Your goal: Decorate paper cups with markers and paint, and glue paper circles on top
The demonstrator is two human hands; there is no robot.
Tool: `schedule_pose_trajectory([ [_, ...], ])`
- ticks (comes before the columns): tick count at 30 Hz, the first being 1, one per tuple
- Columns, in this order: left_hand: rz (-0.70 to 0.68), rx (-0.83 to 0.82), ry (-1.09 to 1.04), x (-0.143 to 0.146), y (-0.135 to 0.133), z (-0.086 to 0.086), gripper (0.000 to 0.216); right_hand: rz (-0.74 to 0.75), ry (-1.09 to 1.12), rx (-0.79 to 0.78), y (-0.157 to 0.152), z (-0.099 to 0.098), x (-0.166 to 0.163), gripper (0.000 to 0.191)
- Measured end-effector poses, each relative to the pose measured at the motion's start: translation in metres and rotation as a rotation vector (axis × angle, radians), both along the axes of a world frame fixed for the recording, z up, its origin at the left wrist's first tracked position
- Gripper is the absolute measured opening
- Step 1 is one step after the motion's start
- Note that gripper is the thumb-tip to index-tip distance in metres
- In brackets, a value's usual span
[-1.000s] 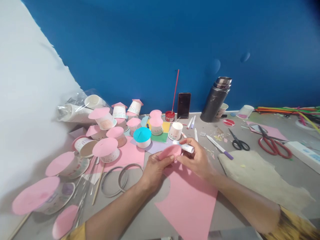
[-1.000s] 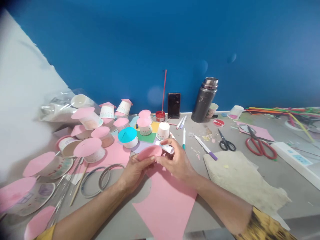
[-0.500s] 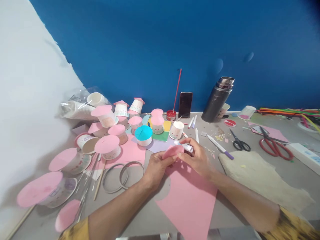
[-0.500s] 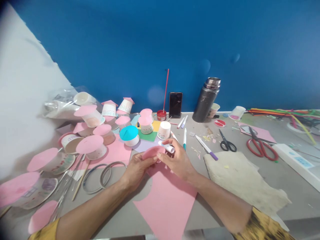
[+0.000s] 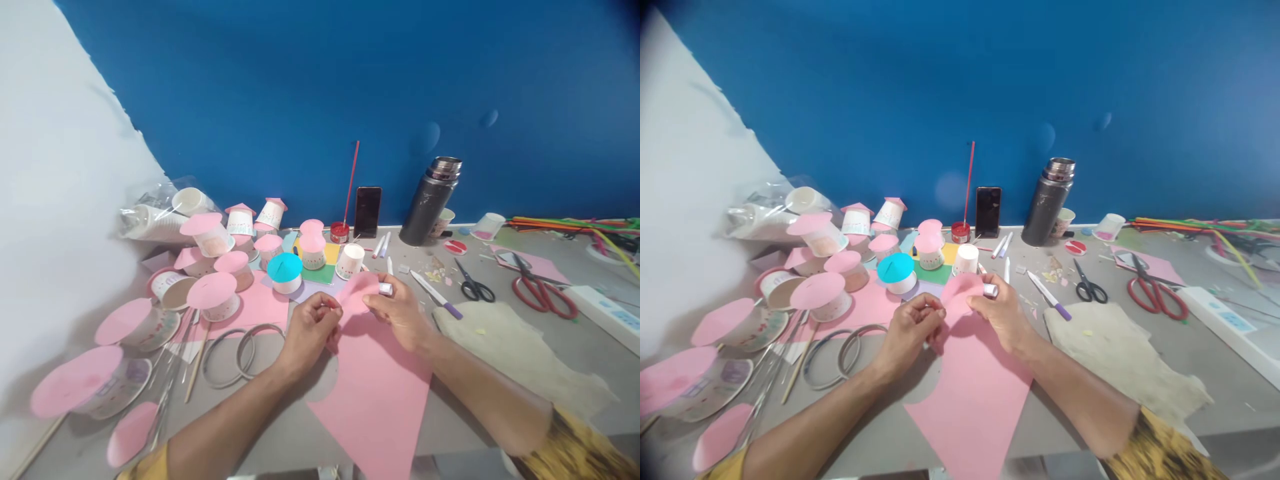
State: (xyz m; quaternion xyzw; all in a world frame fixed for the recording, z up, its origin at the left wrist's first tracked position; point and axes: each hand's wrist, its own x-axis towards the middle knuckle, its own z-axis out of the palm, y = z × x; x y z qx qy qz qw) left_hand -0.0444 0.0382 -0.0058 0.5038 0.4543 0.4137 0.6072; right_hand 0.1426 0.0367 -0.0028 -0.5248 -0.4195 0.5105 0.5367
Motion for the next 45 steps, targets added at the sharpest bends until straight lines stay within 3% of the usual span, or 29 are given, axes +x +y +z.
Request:
schedule_pose_trajectory([
  [3,0.074,0.101,0.088,-0.007,0.003,0.003,0.035,0.019,-0.09,0.021,-0.002,0.004,0.002,0.034],
  [5,0.112,0.172,0.011,-0.013,0.006,0.005,0.03,0.052,-0.238,0.043,-0.004,0.008,0.004,0.035],
  [8,0.007,0.178,-0.134,-0.017,0.007,0.009,0.047,0.154,-0.391,0.034,-0.009,0.014,0.003,0.035],
  [10,-0.08,0.156,-0.087,-0.016,0.005,0.011,0.059,0.202,-0.449,0.044,-0.012,0.015,0.001,0.033],
  [13,-0.068,0.13,0.075,-0.009,0.003,0.01,0.053,0.206,-0.525,0.112,-0.013,0.011,-0.004,0.031],
  [16,-0.01,0.107,0.099,-0.003,0.003,0.007,0.042,0.153,-0.557,0.162,-0.014,0.008,-0.005,0.031],
  [18,0.013,0.054,0.025,-0.002,0.004,0.005,0.038,0.142,-0.52,0.167,-0.014,0.008,-0.004,0.03],
  [24,0.131,-0.281,-0.474,0.002,0.009,0.0,0.037,-0.004,-0.386,0.23,-0.01,0.005,0.003,0.027],
  [26,0.167,-0.298,-0.53,0.003,0.01,-0.001,0.035,0.024,-0.328,0.188,-0.011,0.004,-0.002,0.03],
  [30,0.087,-0.259,-0.56,0.007,0.006,-0.004,0.032,0.083,-0.291,0.176,-0.016,0.001,-0.018,0.044],
  [36,0.015,-0.197,-0.435,0.004,0.003,-0.003,0.037,-0.024,-0.427,0.274,-0.016,-0.005,-0.023,0.027],
  [40,0.072,0.06,-0.144,-0.006,0.009,0.006,0.036,-0.007,-0.488,0.245,-0.014,-0.006,-0.014,0.029],
  [45,0.054,0.254,0.092,-0.011,0.012,0.015,0.012,0.095,-0.482,0.23,-0.016,-0.009,-0.013,0.032],
])
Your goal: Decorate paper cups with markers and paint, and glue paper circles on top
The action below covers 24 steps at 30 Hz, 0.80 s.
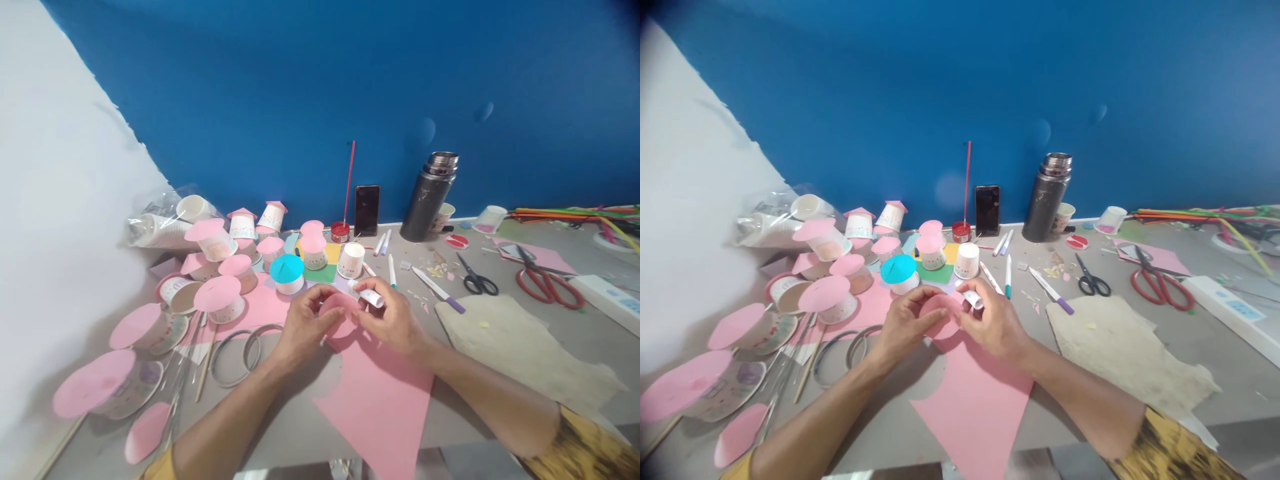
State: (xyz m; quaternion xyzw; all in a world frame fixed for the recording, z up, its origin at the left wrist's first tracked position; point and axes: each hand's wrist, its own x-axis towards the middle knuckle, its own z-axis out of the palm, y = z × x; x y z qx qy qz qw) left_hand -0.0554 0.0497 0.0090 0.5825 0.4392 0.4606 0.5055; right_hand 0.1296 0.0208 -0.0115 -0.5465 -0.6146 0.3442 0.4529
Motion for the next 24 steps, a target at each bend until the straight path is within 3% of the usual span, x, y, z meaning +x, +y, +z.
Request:
schedule_pose_trajectory([
  [2,-0.012,-0.028,0.013,-0.001,0.0,-0.001,0.009,0.024,0.041,-0.012,-0.001,0.001,-0.002,0.032],
  [5,-0.073,-0.216,-0.114,-0.003,0.002,-0.008,0.024,-0.031,0.107,0.039,0.002,0.016,0.01,0.028],
  [7,-0.114,-0.349,-0.256,-0.005,0.004,-0.012,0.035,-0.19,0.179,0.204,0.008,0.038,0.034,0.025],
  [11,-0.17,-0.499,-0.468,-0.003,0.007,-0.014,0.043,-0.684,0.506,0.751,0.023,0.084,0.09,0.023],
  [12,-0.177,-0.517,-0.501,-0.002,0.007,-0.014,0.043,-0.749,0.548,0.836,0.026,0.088,0.096,0.024],
  [13,-0.176,-0.531,-0.527,-0.001,0.007,-0.013,0.043,-0.759,0.556,0.812,0.027,0.088,0.096,0.029],
  [15,-0.16,-0.55,-0.56,0.001,0.006,-0.012,0.042,-0.589,0.464,0.49,0.023,0.075,0.08,0.034],
  [17,-0.158,-0.557,-0.577,0.002,0.004,-0.01,0.041,-0.287,0.281,0.227,0.016,0.055,0.051,0.037],
  [20,-0.191,-0.565,-0.59,0.003,0.001,-0.01,0.04,-0.024,0.172,0.102,0.004,0.033,0.013,0.04],
  [24,-0.231,-0.557,-0.594,0.005,-0.002,-0.012,0.04,0.023,0.185,0.053,0.0,0.028,-0.001,0.04],
])
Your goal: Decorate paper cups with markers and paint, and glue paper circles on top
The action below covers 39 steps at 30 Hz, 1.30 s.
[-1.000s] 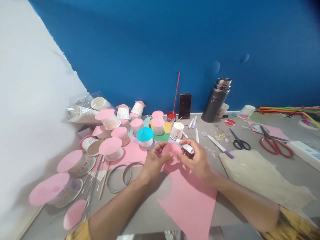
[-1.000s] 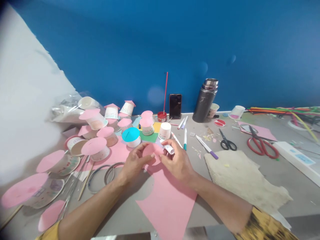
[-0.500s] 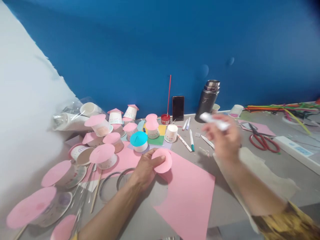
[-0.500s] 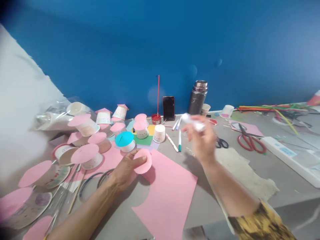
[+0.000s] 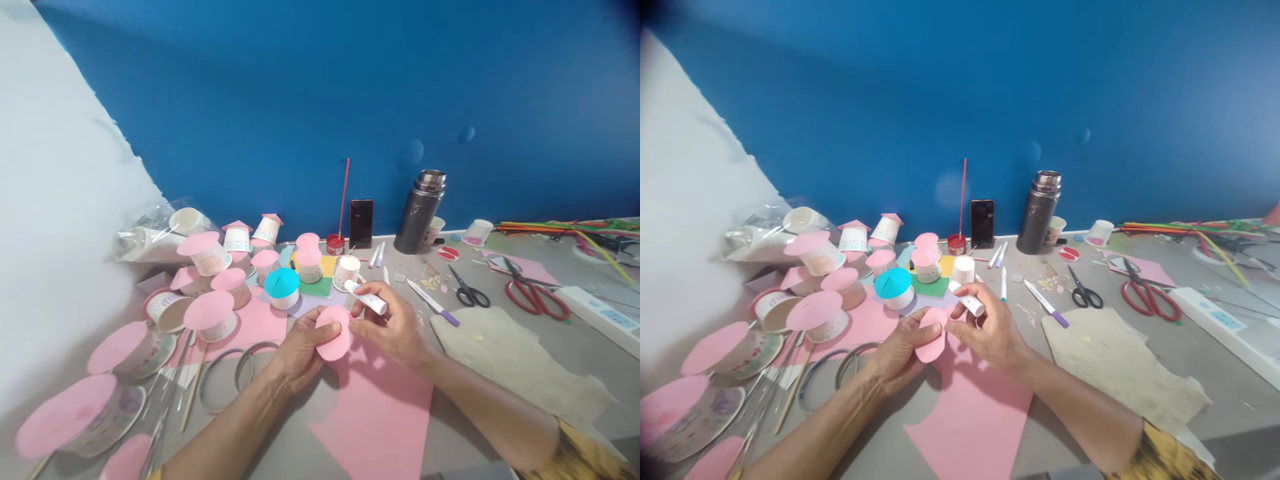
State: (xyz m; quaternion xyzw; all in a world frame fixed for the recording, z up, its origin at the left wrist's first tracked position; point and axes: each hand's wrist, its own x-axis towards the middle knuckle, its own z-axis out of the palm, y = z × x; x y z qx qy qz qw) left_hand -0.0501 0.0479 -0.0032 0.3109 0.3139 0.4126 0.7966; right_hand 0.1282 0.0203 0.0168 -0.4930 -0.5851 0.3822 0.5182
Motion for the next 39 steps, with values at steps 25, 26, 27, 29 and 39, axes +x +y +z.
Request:
schedule_pose_trajectory([
  [25,-0.222,0.014,-0.089,0.0,-0.003,-0.003,0.035,-0.017,-0.069,0.112,-0.004,-0.004,0.001,0.026],
  [26,-0.206,0.009,-0.093,-0.001,-0.003,-0.003,0.035,-0.026,-0.081,0.143,-0.005,-0.003,0.005,0.024],
  [27,-0.188,0.002,-0.1,-0.001,-0.002,-0.003,0.035,-0.035,-0.084,0.177,-0.006,-0.001,0.009,0.024],
  [29,-0.156,-0.013,-0.121,-0.002,-0.001,-0.003,0.035,-0.056,-0.079,0.253,-0.009,0.003,0.018,0.026],
  [39,-0.085,-0.062,-0.111,-0.001,-0.001,-0.003,0.031,-0.001,-0.27,0.469,-0.017,0.017,0.021,0.018],
])
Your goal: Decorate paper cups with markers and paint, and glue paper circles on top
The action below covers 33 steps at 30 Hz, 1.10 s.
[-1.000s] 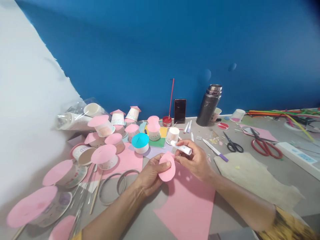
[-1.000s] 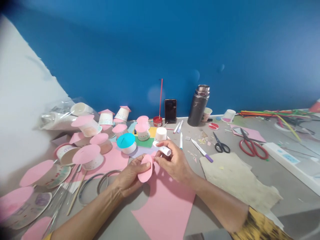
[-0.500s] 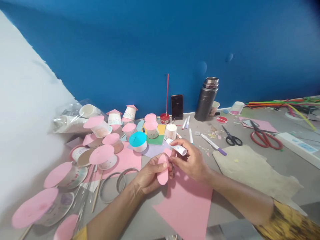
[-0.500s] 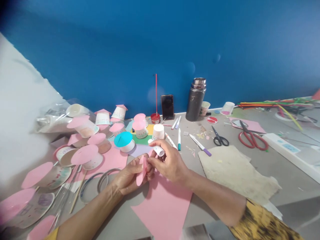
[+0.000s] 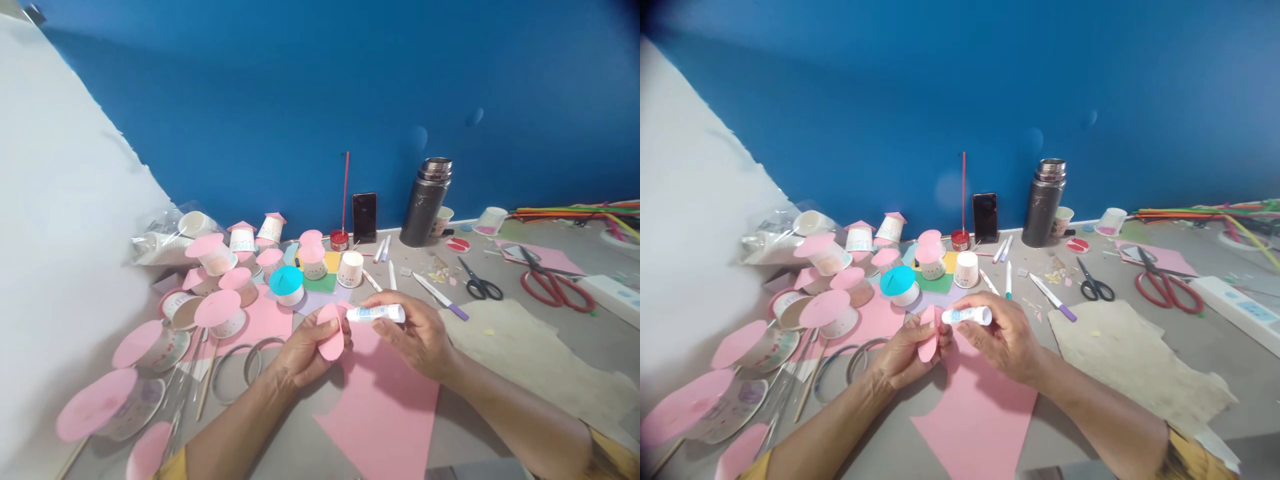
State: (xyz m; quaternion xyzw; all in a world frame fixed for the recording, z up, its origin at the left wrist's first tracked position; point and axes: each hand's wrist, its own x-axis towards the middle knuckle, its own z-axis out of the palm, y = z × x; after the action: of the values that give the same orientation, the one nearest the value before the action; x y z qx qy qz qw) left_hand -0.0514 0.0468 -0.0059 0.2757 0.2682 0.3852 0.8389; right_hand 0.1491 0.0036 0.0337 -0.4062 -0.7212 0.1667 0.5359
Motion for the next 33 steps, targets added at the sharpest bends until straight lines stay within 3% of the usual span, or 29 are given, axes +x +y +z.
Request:
schedule_pose_trajectory([
  [7,0.009,0.104,0.031,0.004,-0.003,0.0,0.029,0.05,-0.223,0.291,0.009,-0.012,-0.002,0.016],
  [13,0.009,0.133,0.057,0.002,-0.005,0.002,0.027,0.013,-0.385,0.391,0.009,-0.012,-0.001,0.013],
  [29,-0.001,0.08,0.088,0.001,-0.006,0.0,0.029,0.007,-0.336,0.373,0.007,-0.018,-0.005,0.012],
  [33,-0.029,0.079,0.094,0.0,-0.006,-0.002,0.03,-0.046,-0.282,0.272,0.01,-0.018,-0.002,0.014],
])
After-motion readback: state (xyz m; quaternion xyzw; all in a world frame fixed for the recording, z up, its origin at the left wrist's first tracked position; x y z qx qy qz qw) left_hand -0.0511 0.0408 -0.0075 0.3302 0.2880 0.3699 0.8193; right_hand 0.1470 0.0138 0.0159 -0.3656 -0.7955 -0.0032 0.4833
